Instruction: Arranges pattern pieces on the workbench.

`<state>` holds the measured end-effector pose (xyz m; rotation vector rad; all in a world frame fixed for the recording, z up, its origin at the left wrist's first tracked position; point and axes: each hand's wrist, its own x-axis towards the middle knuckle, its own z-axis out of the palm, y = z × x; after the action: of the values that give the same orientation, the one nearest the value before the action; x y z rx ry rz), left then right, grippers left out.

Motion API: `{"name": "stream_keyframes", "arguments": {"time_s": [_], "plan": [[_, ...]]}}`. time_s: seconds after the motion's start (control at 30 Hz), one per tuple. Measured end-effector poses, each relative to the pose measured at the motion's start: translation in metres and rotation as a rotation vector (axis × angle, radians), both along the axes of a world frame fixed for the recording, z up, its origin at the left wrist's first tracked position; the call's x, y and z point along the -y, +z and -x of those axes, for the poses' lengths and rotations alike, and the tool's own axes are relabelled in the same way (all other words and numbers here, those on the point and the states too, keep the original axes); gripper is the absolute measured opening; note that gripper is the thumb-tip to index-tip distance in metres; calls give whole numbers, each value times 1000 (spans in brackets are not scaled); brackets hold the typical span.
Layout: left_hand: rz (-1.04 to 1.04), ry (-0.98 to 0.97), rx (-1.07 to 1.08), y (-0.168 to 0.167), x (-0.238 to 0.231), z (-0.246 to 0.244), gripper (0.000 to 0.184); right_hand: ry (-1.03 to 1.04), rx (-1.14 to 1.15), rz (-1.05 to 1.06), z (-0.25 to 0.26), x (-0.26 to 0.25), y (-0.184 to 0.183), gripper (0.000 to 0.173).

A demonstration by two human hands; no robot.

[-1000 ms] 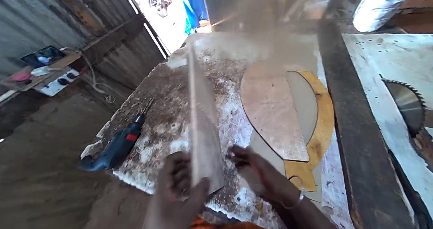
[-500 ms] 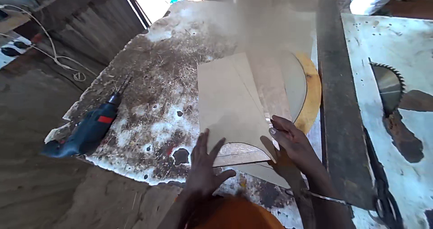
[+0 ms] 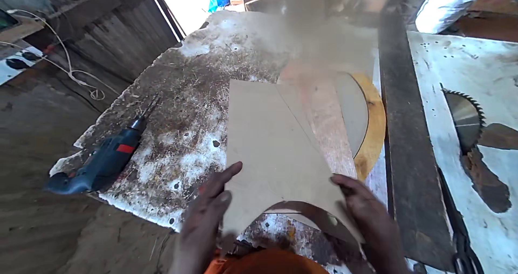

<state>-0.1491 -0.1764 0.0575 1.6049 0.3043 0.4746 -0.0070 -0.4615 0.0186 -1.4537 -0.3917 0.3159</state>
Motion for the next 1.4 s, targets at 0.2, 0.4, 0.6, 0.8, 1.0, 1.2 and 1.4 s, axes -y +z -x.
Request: {"name": "stream_keyframes", "arguments": {"time_s": [0.2, 0.4, 0.6, 0.8, 1.0, 1.2, 1.4], "plan": [[-313, -239, 307, 77, -16, 14, 54, 126, 385, -321, -23, -1, 61, 60], [-577, -295, 447, 69, -9, -1, 34, 38, 383, -151, -30, -23, 27, 46], [-526, 18, 21, -42, 13, -27, 33, -36, 342, 462, -21, 25, -41, 29], [-757, -232, -744, -61, -1, 9, 59, 122, 25, 679, 56, 40, -32, 76], [-941, -276, -513, -84, -45, 7, 68, 92, -113, 14, 31, 14, 6, 67], [-782, -385, -125, -58, -65, -22, 69, 148, -63, -226, -25, -20, 57, 42], [-375, 145, 544, 18, -38, -34, 23, 123, 553, -166, -34, -24, 99, 73]]}}
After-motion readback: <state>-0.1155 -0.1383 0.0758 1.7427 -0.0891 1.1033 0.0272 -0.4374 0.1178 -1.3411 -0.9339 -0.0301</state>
